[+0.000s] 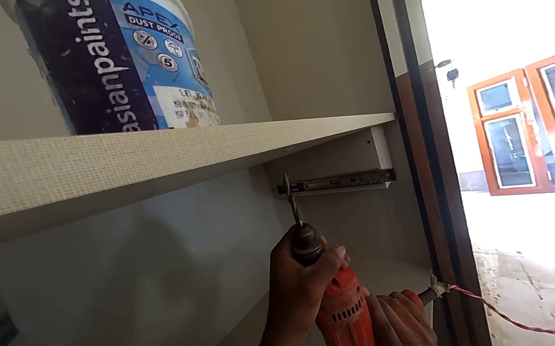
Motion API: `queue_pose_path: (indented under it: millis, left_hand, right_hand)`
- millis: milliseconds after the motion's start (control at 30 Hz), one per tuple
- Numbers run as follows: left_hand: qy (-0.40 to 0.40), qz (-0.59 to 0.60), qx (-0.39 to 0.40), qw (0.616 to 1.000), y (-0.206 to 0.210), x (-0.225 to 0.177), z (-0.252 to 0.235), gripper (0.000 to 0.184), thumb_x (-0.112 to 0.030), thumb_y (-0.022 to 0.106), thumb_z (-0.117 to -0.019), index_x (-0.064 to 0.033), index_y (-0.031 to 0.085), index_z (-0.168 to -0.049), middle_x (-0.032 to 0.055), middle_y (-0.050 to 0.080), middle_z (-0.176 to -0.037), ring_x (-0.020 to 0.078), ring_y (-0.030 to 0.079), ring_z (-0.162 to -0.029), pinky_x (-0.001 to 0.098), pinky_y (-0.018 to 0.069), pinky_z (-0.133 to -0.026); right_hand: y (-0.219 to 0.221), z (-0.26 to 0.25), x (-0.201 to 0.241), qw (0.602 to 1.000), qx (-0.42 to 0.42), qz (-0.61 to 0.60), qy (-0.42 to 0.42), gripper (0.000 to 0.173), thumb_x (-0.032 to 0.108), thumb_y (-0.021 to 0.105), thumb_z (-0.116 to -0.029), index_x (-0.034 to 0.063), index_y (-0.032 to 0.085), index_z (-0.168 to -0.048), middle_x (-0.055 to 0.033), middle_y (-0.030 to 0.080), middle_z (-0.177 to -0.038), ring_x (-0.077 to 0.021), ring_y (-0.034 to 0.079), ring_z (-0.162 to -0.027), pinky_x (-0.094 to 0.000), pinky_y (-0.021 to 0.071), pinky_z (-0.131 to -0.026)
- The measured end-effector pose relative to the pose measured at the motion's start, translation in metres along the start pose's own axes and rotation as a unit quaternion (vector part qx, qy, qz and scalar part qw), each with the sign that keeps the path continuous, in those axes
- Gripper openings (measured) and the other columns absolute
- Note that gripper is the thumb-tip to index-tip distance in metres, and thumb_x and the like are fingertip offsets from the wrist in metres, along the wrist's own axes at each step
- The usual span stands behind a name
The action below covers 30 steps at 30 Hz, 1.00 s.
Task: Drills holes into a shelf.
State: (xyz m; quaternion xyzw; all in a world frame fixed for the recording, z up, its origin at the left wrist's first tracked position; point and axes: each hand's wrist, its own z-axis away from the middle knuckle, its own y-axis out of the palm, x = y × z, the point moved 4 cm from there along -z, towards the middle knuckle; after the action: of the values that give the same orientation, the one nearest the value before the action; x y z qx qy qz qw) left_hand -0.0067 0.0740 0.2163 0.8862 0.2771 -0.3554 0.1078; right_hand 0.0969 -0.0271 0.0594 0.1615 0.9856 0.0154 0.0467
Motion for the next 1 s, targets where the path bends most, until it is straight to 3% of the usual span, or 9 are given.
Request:
queue_pose_path:
  millis: [100, 233, 400, 533, 1000]
  left_hand:
    - [-0.002, -0.037, -0.056, 0.998, 0.002, -0.006, 0.0, 0.024, -0.01, 0.074, -0.0835, 0.0028, 0.058, -0.095, 0.0198, 0.072, -0.075, 0.0287, 0.076, -0.068, 0.0369, 0.0657, -0.063]
    - [-0.016, -0.026, -0.016, 0.999, 0.007, -0.006, -0.002, 0.019, -0.014, 0.072, -0.0872, 0.0009, 0.063, -0.097, 0.0195, 0.072, -0.077, 0.0279, 0.075, -0.071, 0.0373, 0.0647, -0.067]
    - [-0.01, -0.067, -0.006, 0.998, 0.009, -0.009, -0.006, 0.018, -0.018, 0.069, -0.0894, -0.0066, 0.068, -0.103, 0.0151, 0.075, -0.103, 0.0289, 0.076, -0.081, 0.0398, 0.065, -0.07]
    - [-0.017, -0.081, -0.004, 0.997, 0.01, -0.008, -0.012, 0.028, -0.021, 0.069, -0.0888, -0.0094, 0.07, -0.115, 0.0135, 0.073, -0.094, 0.0273, 0.075, -0.08, 0.0395, 0.065, -0.069]
    - [-0.004, -0.073, 0.017, 0.997, 0.013, -0.014, -0.019, 0.03, -0.02, 0.067, -0.0918, -0.0087, 0.069, -0.119, 0.0148, 0.072, -0.095, 0.0285, 0.075, -0.08, 0.0422, 0.0656, -0.07]
  right_hand:
    - [-0.003, -0.005, -0.001, 1.0, -0.004, 0.025, -0.009, 0.052, 0.047, 0.054, -0.094, 0.0154, 0.057, -0.136, -0.0025, 0.069, -0.095, -0.0194, 0.061, -0.081, -0.0324, 0.0471, -0.082]
    - [-0.002, -0.005, -0.003, 1.0, -0.016, -0.011, 0.01, 0.055, 0.052, 0.054, -0.0939, 0.013, 0.058, -0.133, -0.004, 0.069, -0.091, -0.0185, 0.063, -0.081, -0.0305, 0.0495, -0.083]
    - [-0.001, -0.007, -0.001, 0.999, -0.02, -0.027, 0.024, 0.059, 0.054, 0.055, -0.0923, 0.0121, 0.057, -0.135, -0.0048, 0.07, -0.093, -0.0181, 0.065, -0.082, -0.031, 0.0505, -0.082]
    - [0.0, -0.009, -0.003, 0.999, -0.018, -0.025, 0.028, 0.06, 0.054, 0.055, -0.0925, 0.0111, 0.057, -0.135, -0.0054, 0.071, -0.093, -0.0184, 0.065, -0.081, -0.0314, 0.0503, -0.082]
    - [-0.001, -0.015, -0.005, 0.999, -0.031, -0.012, 0.027, 0.062, 0.054, 0.057, -0.0907, 0.011, 0.057, -0.135, -0.0057, 0.071, -0.09, -0.0193, 0.065, -0.079, -0.0329, 0.0509, -0.082]
